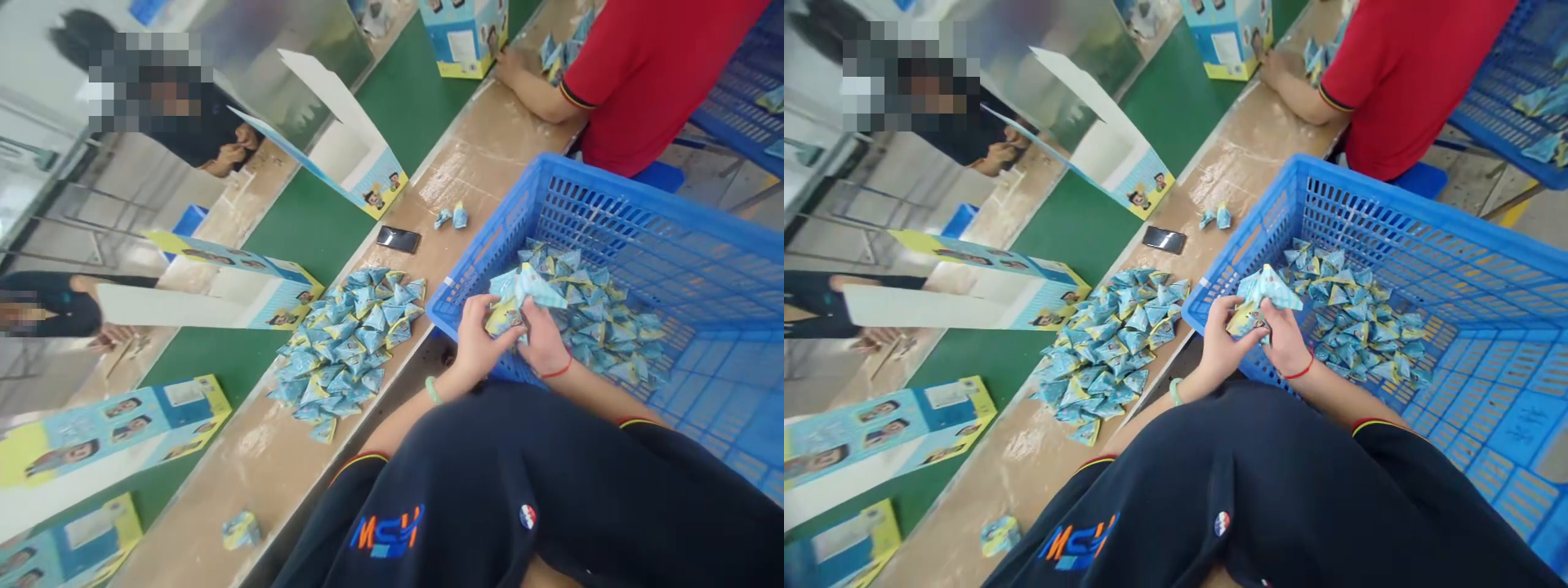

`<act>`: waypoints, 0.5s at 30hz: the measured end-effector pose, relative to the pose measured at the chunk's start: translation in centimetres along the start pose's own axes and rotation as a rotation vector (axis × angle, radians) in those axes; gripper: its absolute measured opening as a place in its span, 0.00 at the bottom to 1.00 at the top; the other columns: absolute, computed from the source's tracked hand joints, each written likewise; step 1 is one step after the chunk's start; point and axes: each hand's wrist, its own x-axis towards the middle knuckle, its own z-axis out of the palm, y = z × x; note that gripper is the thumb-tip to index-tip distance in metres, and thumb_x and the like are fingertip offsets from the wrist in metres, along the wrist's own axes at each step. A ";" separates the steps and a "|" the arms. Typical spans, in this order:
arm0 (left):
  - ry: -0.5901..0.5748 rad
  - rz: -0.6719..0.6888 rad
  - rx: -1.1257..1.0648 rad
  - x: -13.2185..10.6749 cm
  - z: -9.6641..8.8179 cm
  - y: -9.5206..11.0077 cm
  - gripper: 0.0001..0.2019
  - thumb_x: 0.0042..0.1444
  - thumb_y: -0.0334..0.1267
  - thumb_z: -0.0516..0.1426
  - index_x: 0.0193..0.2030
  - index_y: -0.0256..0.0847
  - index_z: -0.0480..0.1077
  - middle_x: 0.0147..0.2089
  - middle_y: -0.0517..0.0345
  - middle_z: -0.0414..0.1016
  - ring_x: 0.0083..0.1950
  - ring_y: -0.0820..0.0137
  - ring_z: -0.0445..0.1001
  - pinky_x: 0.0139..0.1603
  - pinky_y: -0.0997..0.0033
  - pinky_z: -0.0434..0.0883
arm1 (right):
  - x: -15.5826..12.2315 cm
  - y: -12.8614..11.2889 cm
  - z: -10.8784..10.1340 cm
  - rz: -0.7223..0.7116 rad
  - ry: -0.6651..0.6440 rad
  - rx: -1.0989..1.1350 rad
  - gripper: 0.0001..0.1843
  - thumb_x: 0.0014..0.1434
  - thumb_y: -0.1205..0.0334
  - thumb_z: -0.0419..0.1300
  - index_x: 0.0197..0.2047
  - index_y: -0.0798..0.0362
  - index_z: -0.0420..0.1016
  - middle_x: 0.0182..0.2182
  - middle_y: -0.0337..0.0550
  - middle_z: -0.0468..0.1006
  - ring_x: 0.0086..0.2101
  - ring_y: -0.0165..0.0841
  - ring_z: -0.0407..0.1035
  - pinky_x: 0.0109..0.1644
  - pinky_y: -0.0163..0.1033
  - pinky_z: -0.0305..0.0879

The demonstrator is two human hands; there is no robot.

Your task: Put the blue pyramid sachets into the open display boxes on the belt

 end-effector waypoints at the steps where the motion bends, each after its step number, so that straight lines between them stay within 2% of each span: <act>1: 0.047 0.013 -0.043 0.3 -0.3 -0.3 0.29 0.48 0.51 0.72 0.52 0.39 0.74 0.52 0.48 0.75 0.55 0.58 0.74 0.57 0.60 0.71 | 0.2 -0.9 0.8 -0.074 0.035 0.092 0.33 0.66 0.31 0.46 0.62 0.42 0.70 0.50 0.48 0.80 0.58 0.46 0.71 0.57 0.51 0.75; 2: 0.088 0.012 -0.105 0.7 -1.1 -0.5 0.28 0.47 0.52 0.72 0.51 0.40 0.74 0.51 0.49 0.76 0.53 0.60 0.75 0.56 0.61 0.72 | 0.5 -1.8 1.3 -0.161 0.076 0.217 0.32 0.65 0.30 0.48 0.60 0.41 0.72 0.50 0.46 0.80 0.59 0.44 0.71 0.58 0.51 0.75; 4: 0.251 0.012 -0.239 1.6 -4.3 -1.0 0.28 0.44 0.54 0.73 0.47 0.39 0.75 0.45 0.52 0.77 0.45 0.64 0.77 0.48 0.65 0.73 | 1.4 -3.4 1.5 -0.320 0.134 0.481 0.26 0.63 0.32 0.54 0.53 0.39 0.75 0.50 0.43 0.81 0.58 0.42 0.72 0.60 0.52 0.73; 6: 0.522 0.054 -0.334 2.4 -9.5 -1.2 0.26 0.46 0.58 0.70 0.42 0.40 0.74 0.38 0.57 0.76 0.37 0.70 0.75 0.41 0.70 0.72 | 2.3 -4.4 0.8 -0.427 0.138 0.619 0.19 0.60 0.37 0.61 0.47 0.39 0.76 0.48 0.39 0.82 0.56 0.40 0.72 0.62 0.53 0.70; 8: 0.712 0.122 -0.344 2.6 -15.4 -1.3 0.25 0.55 0.64 0.61 0.41 0.42 0.72 0.38 0.59 0.73 0.39 0.74 0.73 0.42 0.74 0.71 | 2.8 -4.5 -0.4 -0.496 0.157 0.642 0.14 0.59 0.42 0.66 0.44 0.39 0.76 0.46 0.37 0.83 0.56 0.39 0.73 0.63 0.53 0.69; 10: 0.869 0.199 -0.278 1.8 -20.5 -1.5 0.24 0.50 0.60 0.66 0.42 0.42 0.71 0.38 0.61 0.71 0.40 0.74 0.72 0.44 0.75 0.70 | 3.1 -3.9 -1.4 -0.501 0.164 0.618 0.13 0.58 0.44 0.68 0.42 0.38 0.77 0.44 0.36 0.83 0.55 0.39 0.73 0.63 0.53 0.69; 11: 0.934 0.242 -0.229 1.2 -22.4 -1.6 0.25 0.47 0.58 0.68 0.42 0.42 0.70 0.39 0.62 0.70 0.41 0.74 0.72 0.45 0.74 0.70 | 3.2 -3.4 -1.7 -0.479 0.158 0.602 0.12 0.57 0.44 0.68 0.42 0.37 0.77 0.44 0.36 0.83 0.55 0.39 0.73 0.62 0.53 0.69; 13: 1.051 0.315 -0.106 -0.3 -24.9 -2.0 0.24 0.46 0.55 0.69 0.42 0.43 0.69 0.40 0.61 0.70 0.43 0.72 0.72 0.48 0.71 0.71 | 3.3 -2.3 -1.8 -0.417 0.138 0.563 0.13 0.57 0.43 0.68 0.42 0.38 0.77 0.44 0.37 0.83 0.53 0.39 0.74 0.61 0.53 0.69; 15: 1.120 0.313 0.020 -1.8 -26.0 -2.6 0.22 0.51 0.55 0.65 0.44 0.43 0.69 0.42 0.59 0.70 0.45 0.70 0.73 0.51 0.68 0.72 | 3.4 -1.4 -1.2 -0.373 0.118 0.508 0.15 0.57 0.42 0.67 0.43 0.39 0.77 0.45 0.39 0.83 0.54 0.41 0.74 0.60 0.54 0.70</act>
